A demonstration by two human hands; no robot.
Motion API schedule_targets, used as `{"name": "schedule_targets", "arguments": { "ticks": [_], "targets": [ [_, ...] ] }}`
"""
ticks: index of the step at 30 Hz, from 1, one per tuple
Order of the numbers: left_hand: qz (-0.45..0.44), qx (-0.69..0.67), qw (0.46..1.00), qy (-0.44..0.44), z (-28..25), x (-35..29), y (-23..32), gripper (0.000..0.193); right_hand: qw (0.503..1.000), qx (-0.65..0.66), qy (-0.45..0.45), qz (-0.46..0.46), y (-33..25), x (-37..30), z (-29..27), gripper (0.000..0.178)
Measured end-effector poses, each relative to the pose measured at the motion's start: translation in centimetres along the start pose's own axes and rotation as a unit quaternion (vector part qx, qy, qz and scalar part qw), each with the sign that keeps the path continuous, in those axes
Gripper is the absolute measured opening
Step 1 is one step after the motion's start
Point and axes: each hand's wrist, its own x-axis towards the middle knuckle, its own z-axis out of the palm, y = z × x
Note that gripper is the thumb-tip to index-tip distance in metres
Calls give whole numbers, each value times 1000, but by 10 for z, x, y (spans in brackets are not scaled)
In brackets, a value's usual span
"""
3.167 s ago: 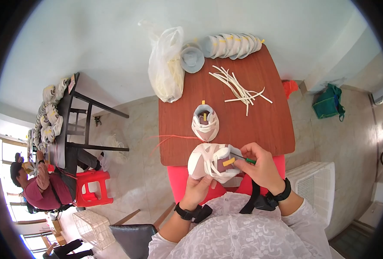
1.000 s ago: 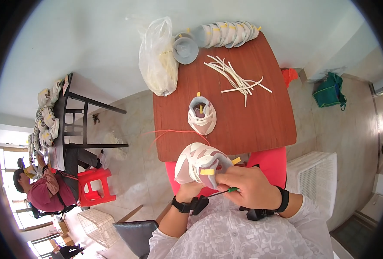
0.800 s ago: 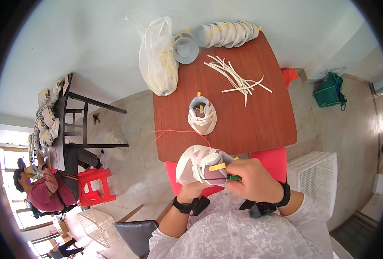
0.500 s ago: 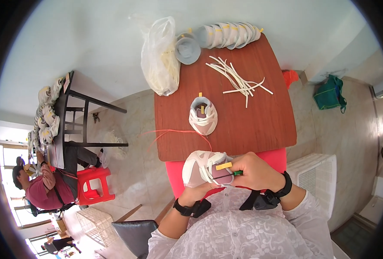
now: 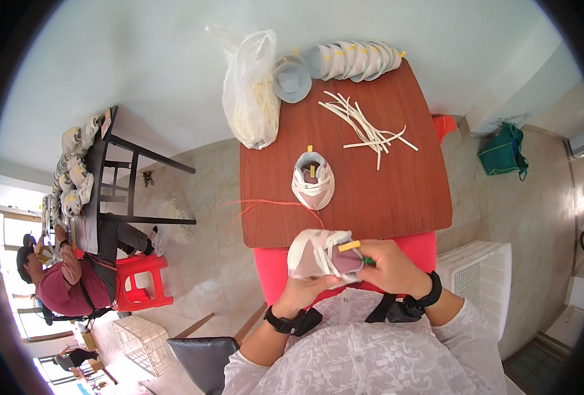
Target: Lacing a white shoe with pink and white laces using a tool.
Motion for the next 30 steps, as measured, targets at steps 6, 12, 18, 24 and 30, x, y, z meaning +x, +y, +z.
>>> {"name": "schedule_targets", "arguments": {
  "ticks": [6, 12, 18, 24, 30],
  "targets": [
    [-3, 23, 999, 46, -6, 1, -3, 64, 942, 207, 216, 153, 1, -6, 3, 11],
    [2, -4, 1000, 4, -4, 1, 0, 68, 986, 30, 135, 95, 7, 2, 7, 15],
    [-8, -134, 991, 15, -10, -3, 0, 65, 994, 17, 80, 68, 0, -4, -3, 18],
    [-74, -248, 966, -22, -29, -2, 9, 61, 998, 18, 12, -55, 4, 14, -29, 46],
    [-107, -180, 976, -64, -37, 3, 23, 66, 982, 187, -28, 25, 0, 11, -18, 52]
  ]
}}
